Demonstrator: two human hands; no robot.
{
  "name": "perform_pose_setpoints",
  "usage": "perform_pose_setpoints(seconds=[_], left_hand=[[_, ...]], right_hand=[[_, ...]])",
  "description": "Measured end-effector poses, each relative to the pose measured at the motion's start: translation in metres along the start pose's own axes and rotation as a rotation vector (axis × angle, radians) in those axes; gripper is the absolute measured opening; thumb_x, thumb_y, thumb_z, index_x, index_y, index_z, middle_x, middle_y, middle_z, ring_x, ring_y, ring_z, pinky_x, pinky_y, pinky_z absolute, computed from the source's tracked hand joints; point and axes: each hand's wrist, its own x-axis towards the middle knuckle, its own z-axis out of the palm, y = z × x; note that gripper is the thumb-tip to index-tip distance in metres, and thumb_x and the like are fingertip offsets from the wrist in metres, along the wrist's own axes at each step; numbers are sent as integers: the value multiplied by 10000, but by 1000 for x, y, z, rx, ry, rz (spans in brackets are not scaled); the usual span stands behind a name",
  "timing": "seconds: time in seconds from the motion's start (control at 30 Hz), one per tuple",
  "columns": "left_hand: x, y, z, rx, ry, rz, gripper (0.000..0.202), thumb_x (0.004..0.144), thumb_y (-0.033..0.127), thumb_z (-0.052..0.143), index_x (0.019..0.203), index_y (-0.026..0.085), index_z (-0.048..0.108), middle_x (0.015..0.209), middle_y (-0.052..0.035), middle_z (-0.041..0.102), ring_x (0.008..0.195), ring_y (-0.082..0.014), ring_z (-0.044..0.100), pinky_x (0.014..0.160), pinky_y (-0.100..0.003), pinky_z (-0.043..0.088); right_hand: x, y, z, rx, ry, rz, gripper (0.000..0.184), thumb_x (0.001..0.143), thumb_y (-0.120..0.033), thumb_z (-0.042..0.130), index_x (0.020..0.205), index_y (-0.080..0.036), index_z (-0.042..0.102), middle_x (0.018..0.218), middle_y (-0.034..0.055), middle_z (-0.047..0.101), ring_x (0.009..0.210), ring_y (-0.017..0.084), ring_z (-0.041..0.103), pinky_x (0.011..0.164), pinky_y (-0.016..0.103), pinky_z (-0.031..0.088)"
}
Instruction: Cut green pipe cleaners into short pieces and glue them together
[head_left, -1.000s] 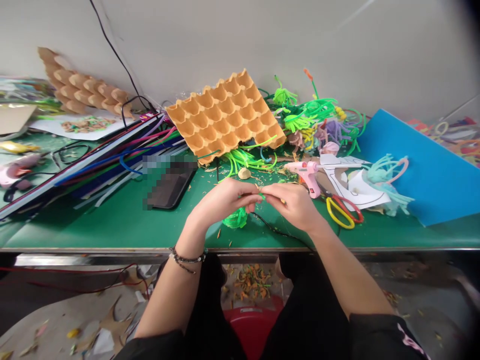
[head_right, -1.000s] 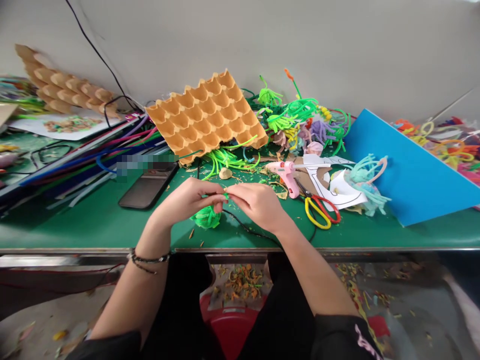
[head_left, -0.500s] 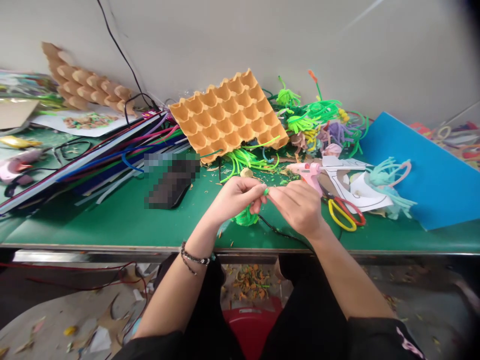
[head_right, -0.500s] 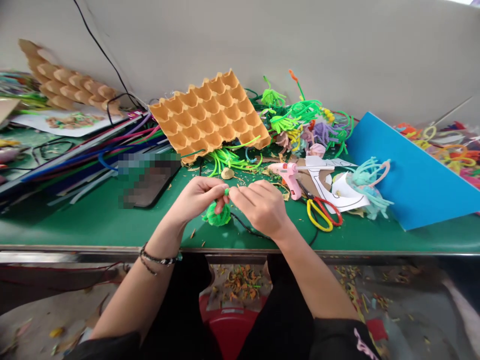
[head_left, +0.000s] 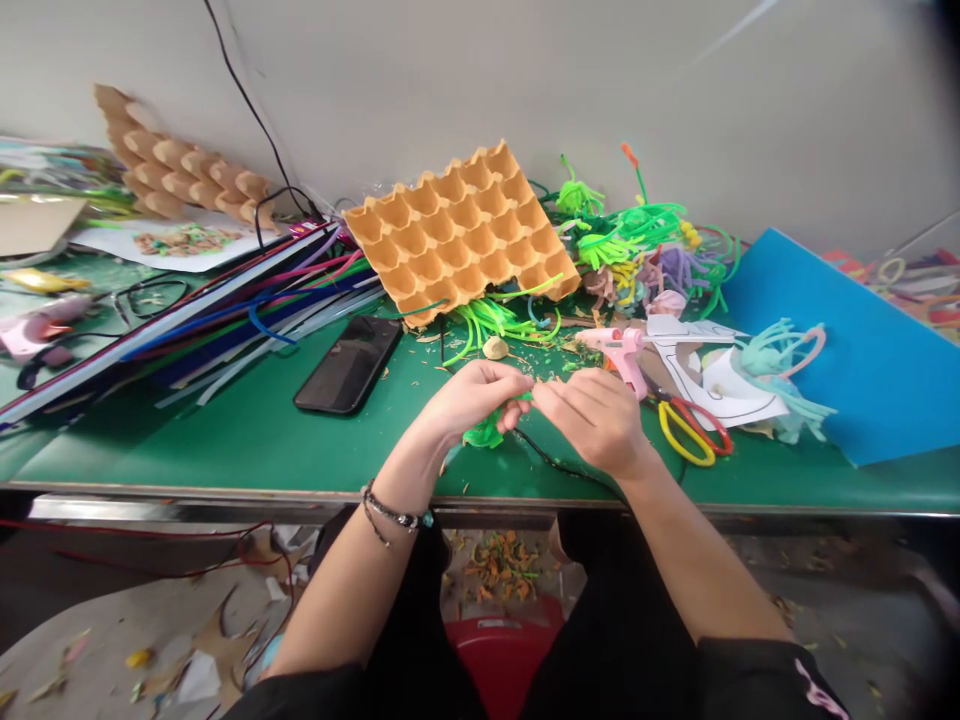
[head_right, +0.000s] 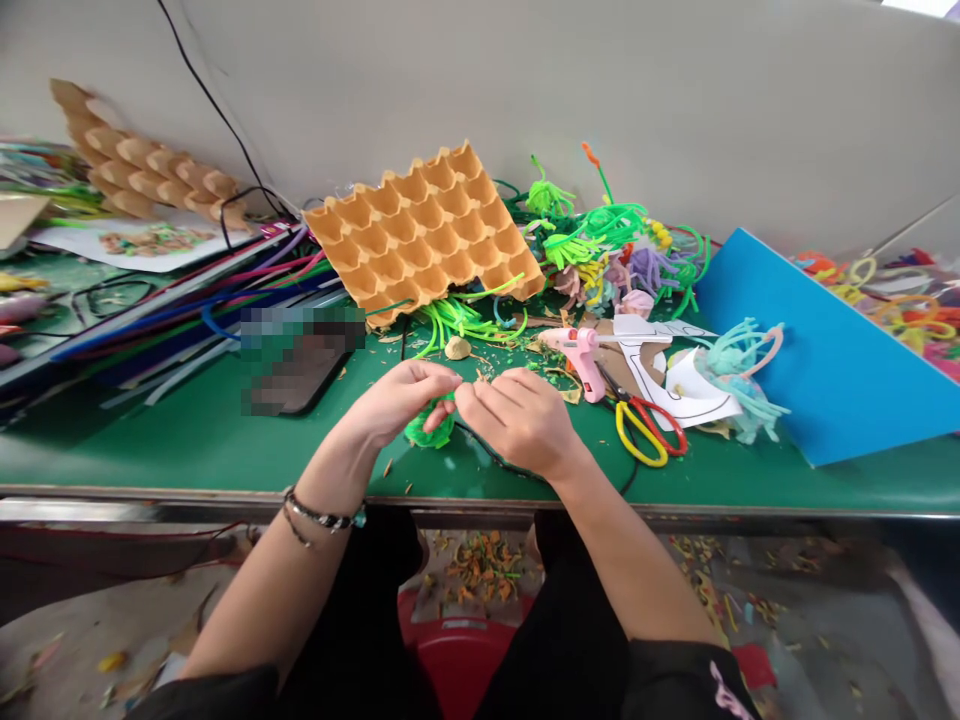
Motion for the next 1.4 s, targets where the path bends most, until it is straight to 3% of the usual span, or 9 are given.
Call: perform_pose_setpoints(seconds=[0.1, 0.23, 0.37, 0.5, 0.7, 0.93, 1.03, 1.27, 1.4], left_hand=[[-2, 0, 6, 27, 129, 54, 273, 788, 314, 539, 576, 150, 488, 397, 63, 501, 342, -31, 429, 393, -163, 336], [-8, 1, 6, 481, 361, 423, 151, 805, 304, 572, 753, 166, 605, 595, 31, 639, 518, -65, 553, 604, -225, 436], [-12, 2, 0, 808, 317, 618, 119, 815, 276, 576, 819, 178, 642, 645, 24, 671, 608, -87, 567, 730, -268, 415], [-14, 2, -2, 698, 207, 495, 195, 839, 273, 533, 704, 157, 612, 591, 24, 640, 584, -83, 550, 722, -262, 420], [-14, 0, 7, 56, -21, 185, 270, 874, 321, 431, 702, 144, 541, 542, 30, 573, 467, -65, 519, 516, -201, 425], [-19, 4, 0, 717, 143, 543, 120, 826, 270, 551, 809, 172, 619, 655, 17, 683, 603, -92, 554, 710, -264, 405], [-17, 2, -2, 734, 173, 576, 131, 813, 273, 571, 744, 178, 630, 618, 27, 682, 572, -85, 534, 764, -286, 379], [-15, -1, 16, -171, 19, 90, 263, 751, 338, 541, 559, 167, 487, 399, 70, 438, 399, -52, 404, 474, -202, 331], [-14, 2, 28, -238, 111, 70, 240, 716, 299, 534, 529, 164, 465, 378, 78, 396, 377, -34, 357, 444, -188, 284]], right_hand=[[-3, 3, 4, 123, -1, 140, 86, 846, -149, 537, 801, -152, 610, 669, 13, 658, 621, 118, 556, 618, 253, 422], [-7, 6, 9, 265, -60, 295, 127, 877, -184, 496, 831, -137, 605, 687, 21, 661, 604, 115, 558, 585, 243, 414], [-7, 6, 8, 232, -73, 300, 143, 886, -195, 479, 851, -142, 607, 693, 17, 664, 615, 117, 569, 593, 248, 411], [-3, 5, 3, 105, -47, 182, 108, 865, -151, 502, 845, -143, 608, 675, 9, 665, 615, 111, 568, 604, 245, 406], [-2, 8, -2, 4, -5, 69, 96, 848, -129, 522, 871, -137, 615, 715, 21, 679, 630, 110, 572, 637, 249, 421], [-3, 11, -3, 77, -66, 113, 164, 885, -144, 458, 876, -140, 622, 720, 20, 679, 656, 107, 589, 612, 244, 424], [-2, 9, -3, 67, -88, 84, 164, 888, -147, 458, 882, -129, 620, 708, 18, 674, 634, 105, 588, 600, 248, 423], [-1, 6, -2, -52, 53, -33, 92, 838, -107, 529, 866, -111, 616, 704, 30, 687, 592, 111, 578, 616, 258, 445], [-4, 7, -1, -117, 98, -53, 70, 814, -99, 566, 865, -104, 614, 705, 39, 689, 598, 115, 588, 643, 263, 456]])
